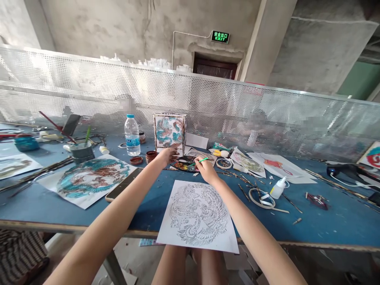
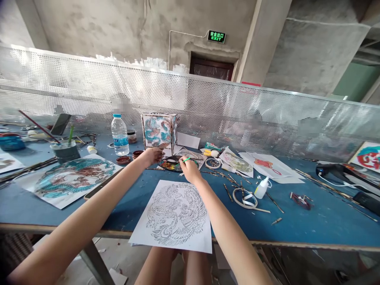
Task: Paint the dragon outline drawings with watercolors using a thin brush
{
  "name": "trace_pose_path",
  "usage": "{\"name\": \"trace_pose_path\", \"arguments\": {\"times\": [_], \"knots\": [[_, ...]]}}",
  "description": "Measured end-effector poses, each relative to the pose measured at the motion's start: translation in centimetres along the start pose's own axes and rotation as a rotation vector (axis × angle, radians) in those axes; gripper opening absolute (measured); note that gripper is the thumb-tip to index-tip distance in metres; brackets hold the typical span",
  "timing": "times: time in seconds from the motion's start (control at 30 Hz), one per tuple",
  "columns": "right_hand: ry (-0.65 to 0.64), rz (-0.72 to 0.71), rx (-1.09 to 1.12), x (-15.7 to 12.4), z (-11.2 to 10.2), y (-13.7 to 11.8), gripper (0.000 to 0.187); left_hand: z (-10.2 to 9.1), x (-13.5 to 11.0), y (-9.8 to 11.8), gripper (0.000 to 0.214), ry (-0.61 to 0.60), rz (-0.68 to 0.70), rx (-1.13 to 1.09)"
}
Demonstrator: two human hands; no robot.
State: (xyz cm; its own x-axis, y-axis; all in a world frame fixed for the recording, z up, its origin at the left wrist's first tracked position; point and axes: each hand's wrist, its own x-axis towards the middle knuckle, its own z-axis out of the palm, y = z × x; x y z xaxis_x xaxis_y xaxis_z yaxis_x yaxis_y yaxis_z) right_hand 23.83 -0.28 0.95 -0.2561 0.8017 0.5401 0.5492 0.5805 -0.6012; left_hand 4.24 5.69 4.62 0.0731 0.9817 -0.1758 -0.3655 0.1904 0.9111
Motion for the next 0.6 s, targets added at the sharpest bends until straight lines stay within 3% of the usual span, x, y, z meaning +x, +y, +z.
{"name": "trace_pose_path", "arguments": {"times": [0.47,0.6], "knots": [[-0.037,-0.001,0.069,0.0,-0.5,0.0,0.021,1.1,-0.7,-0.2,0.013,-0.036,-0.039,0.126],[0.121,-0.008,0.068,0.1,-1.2,-0.3,0.019,1.2,-0.8,-0.2,0.013,-0.013,-0.044,0.125]]}}
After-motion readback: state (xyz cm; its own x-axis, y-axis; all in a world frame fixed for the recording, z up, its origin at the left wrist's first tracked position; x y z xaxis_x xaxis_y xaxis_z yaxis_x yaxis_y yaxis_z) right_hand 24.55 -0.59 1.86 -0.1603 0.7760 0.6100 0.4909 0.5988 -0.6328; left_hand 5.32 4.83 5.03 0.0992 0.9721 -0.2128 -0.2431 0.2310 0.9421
